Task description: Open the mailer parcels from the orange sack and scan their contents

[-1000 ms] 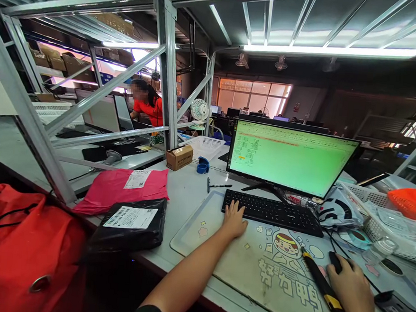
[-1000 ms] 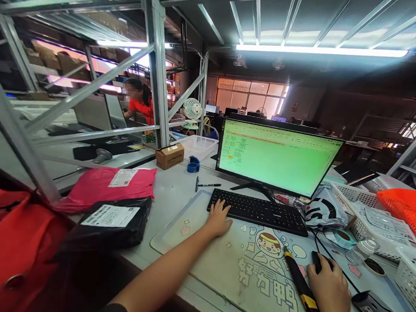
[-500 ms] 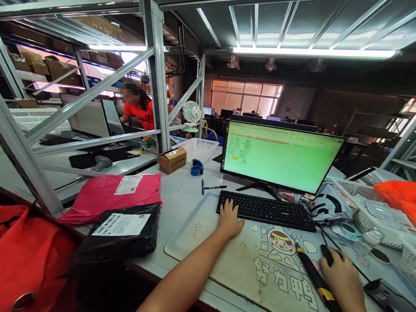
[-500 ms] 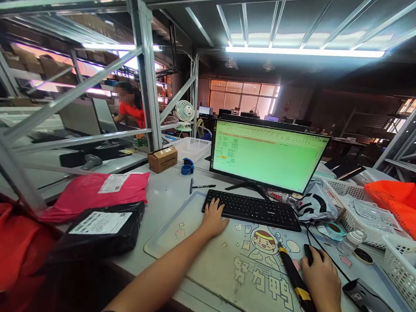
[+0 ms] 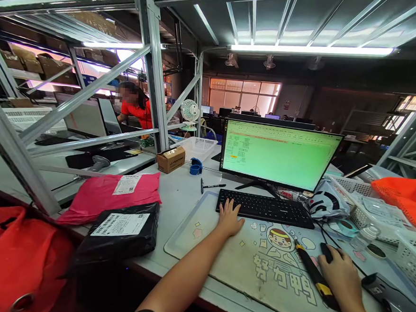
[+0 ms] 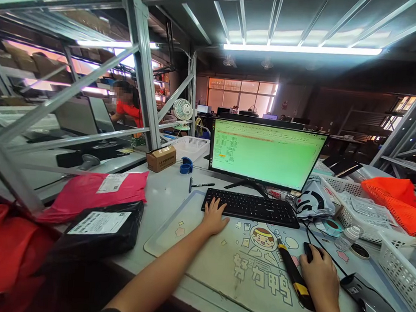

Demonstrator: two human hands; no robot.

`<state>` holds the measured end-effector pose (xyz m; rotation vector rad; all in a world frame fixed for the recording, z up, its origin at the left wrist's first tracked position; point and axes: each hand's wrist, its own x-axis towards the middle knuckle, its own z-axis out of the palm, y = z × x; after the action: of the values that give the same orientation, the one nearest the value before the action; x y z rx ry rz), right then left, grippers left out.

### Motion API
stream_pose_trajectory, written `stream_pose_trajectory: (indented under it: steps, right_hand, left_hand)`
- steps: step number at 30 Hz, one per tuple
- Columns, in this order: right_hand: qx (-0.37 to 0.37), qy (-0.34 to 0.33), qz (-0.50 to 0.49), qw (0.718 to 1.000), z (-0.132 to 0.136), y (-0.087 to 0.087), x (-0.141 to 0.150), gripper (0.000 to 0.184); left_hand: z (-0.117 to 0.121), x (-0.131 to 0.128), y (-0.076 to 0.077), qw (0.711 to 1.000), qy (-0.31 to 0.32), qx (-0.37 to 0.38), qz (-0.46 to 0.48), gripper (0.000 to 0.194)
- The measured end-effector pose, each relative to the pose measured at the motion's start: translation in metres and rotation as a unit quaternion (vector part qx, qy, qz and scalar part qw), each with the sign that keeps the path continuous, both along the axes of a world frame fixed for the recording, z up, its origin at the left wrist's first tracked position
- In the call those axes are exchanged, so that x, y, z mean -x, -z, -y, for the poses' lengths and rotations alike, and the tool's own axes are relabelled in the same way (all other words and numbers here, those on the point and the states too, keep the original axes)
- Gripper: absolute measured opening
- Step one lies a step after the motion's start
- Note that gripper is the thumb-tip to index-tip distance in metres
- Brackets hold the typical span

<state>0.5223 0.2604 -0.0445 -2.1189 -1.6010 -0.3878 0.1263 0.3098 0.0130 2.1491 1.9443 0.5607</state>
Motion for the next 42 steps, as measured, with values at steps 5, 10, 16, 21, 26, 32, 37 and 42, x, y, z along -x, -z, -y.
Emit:
stream_pose_trajectory:
  steps: [5,10,16,21,26,32,37,42]
  right_hand:
    - [0.001,0.004,0.002,1.0,0.0,0.001,0.0,0.056]
    - [-0.003,0.004,0.005,1.0,0.0,-0.001,0.003,0.054]
    - [0.008,0.008,-0.005,1.0,0.004,-0.009,0.007,0.055]
    - [0.033,0.019,-0.017,0.999,0.009,-0.017,0.012,0.055]
    - [0.024,0.022,-0.011,0.999,0.01,-0.019,0.014,0.054]
    - [0.017,0.023,-0.013,0.999,0.006,-0.015,0.012,0.055]
    - [0.029,0.023,-0.016,0.999,0.008,-0.016,0.011,0.056]
    - [0.036,0.032,-0.034,0.998,0.016,-0.025,0.018,0.063]
  left_hand:
    - [-0.001,0.0,0.001,1.0,-0.001,0.002,-0.001,0.073]
    - [-0.002,-0.002,0.0,1.0,-0.005,0.006,-0.008,0.072]
    - [-0.002,-0.006,0.001,1.0,-0.006,-0.007,-0.016,0.07]
    - [-0.001,-0.007,0.002,1.0,-0.006,-0.009,-0.023,0.067]
    - [0.001,-0.007,-0.001,1.0,-0.008,-0.015,-0.017,0.068]
    - [0.0,-0.005,-0.002,1.0,-0.01,-0.014,0.003,0.069]
    - [0.01,-0.009,-0.02,1.0,0.003,-0.023,0.019,0.067]
    - [0.076,0.0,-0.083,0.987,0.065,-0.135,0.054,0.048]
